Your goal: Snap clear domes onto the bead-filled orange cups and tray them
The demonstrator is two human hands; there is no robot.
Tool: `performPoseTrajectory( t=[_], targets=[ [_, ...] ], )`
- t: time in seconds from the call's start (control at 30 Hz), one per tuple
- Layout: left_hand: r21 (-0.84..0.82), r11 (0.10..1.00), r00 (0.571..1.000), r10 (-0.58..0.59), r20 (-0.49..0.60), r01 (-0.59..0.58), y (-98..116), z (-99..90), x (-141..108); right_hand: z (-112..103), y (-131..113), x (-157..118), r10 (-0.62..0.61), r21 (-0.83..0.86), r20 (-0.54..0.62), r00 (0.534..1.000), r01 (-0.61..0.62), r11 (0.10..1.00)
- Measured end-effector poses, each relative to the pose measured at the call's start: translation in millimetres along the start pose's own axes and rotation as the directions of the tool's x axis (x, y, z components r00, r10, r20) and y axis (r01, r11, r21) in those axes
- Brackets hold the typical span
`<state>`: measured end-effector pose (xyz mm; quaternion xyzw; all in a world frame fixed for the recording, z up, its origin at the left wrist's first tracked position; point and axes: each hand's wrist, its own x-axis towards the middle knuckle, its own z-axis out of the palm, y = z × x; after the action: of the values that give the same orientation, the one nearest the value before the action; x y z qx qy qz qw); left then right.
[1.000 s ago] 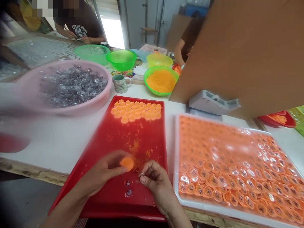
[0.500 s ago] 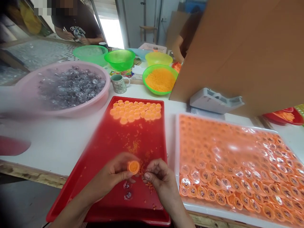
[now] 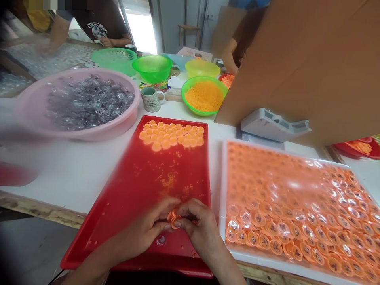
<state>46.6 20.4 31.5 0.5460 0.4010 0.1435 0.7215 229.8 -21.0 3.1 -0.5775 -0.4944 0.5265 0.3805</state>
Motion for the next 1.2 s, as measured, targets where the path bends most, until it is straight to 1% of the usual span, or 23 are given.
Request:
performPoseTrajectory(
  t=[0.1,0.13,0.2,0.3,0.37,0.4,0.47,0.5,0.57,0.63,0.77,0.87,0.93,1.03,1.1,1.17,1.2],
  targets=[
    [-0.052,0.998,1.0,-0.021,0.011,0.022,-2,0.4,-1,2,2,-1,-0.066,-0.118,-0.027,0.997,0.063,0.991],
    [-0.056,0.998,0.999,-0.038,-0.001,0.038,-4,1.4,0,3,2,-2,-0.099,-0.141,-0.033,0.995,0.093,0.986],
    [-0.015,0.999,0.997,-0.045,-0.057,0.044,-9,4.6,1,5,3,-4,-0.173,-0.178,-0.041,0.984,0.163,0.97],
    [0.067,0.998,0.99,0.002,-0.139,0.007,-16,11.0,4,8,4,-7,-0.261,-0.241,-0.057,0.964,0.241,0.94],
    [0.098,0.995,0.986,0.024,-0.166,-0.007,-21,14.7,6,7,5,-9,-0.323,-0.3,-0.056,0.945,0.293,0.908],
    [0.106,0.994,0.985,0.03,-0.173,-0.012,-22,16.0,7,6,6,-10,-0.364,-0.334,-0.043,0.93,0.33,0.883],
    [0.098,0.995,0.986,0.038,-0.161,-0.023,-24,17.3,10,3,7,-11,-0.442,-0.381,0.021,0.897,0.416,0.826],
    [0.081,0.996,0.989,0.034,-0.146,-0.022,-24,17.3,11,1,8,-12,-0.468,-0.385,0.061,0.882,0.453,0.804],
    [0.041,0.999,0.993,0.001,-0.122,0.005,-23,16.7,13,-2,10,-12,-0.48,-0.359,0.123,0.869,0.49,0.795],
    [0.012,0.999,0.993,-0.049,-0.107,0.05,-22,15.7,14,-3,12,-12,-0.466,-0.34,0.138,0.874,0.483,0.807],
    [-0.065,0.989,0.986,-0.137,-0.091,0.131,-23,14.0,17,-4,16,-14,-0.42,-0.401,0.119,0.9,0.43,0.809],
    [-0.11,0.985,0.985,-0.142,-0.095,0.131,-24,12.8,19,-4,15,-15,-0.396,-0.425,0.13,0.909,0.412,0.806],
    [-0.117,0.987,0.987,-0.12,-0.102,0.108,-21,11.8,20,-4,14,-14,-0.392,-0.417,0.118,0.912,0.404,0.815],
    [-0.097,0.994,0.991,-0.067,-0.116,0.056,-15,10.7,18,-2,13,-13,-0.378,-0.401,0.034,0.925,0.359,0.843],
    [-0.091,0.994,0.99,-0.065,-0.125,0.054,-12,10.9,14,1,12,-13,-0.384,-0.41,-0.044,0.922,0.334,0.849],
    [-0.094,0.995,0.987,-0.052,-0.154,0.037,-10,12.1,11,4,9,-15,-0.43,-0.431,-0.102,0.897,0.35,0.832],
    [-0.089,0.996,0.984,-0.028,-0.174,0.012,-10,12.9,9,5,8,-16,-0.461,-0.438,-0.118,0.879,0.371,0.819]
  ],
)
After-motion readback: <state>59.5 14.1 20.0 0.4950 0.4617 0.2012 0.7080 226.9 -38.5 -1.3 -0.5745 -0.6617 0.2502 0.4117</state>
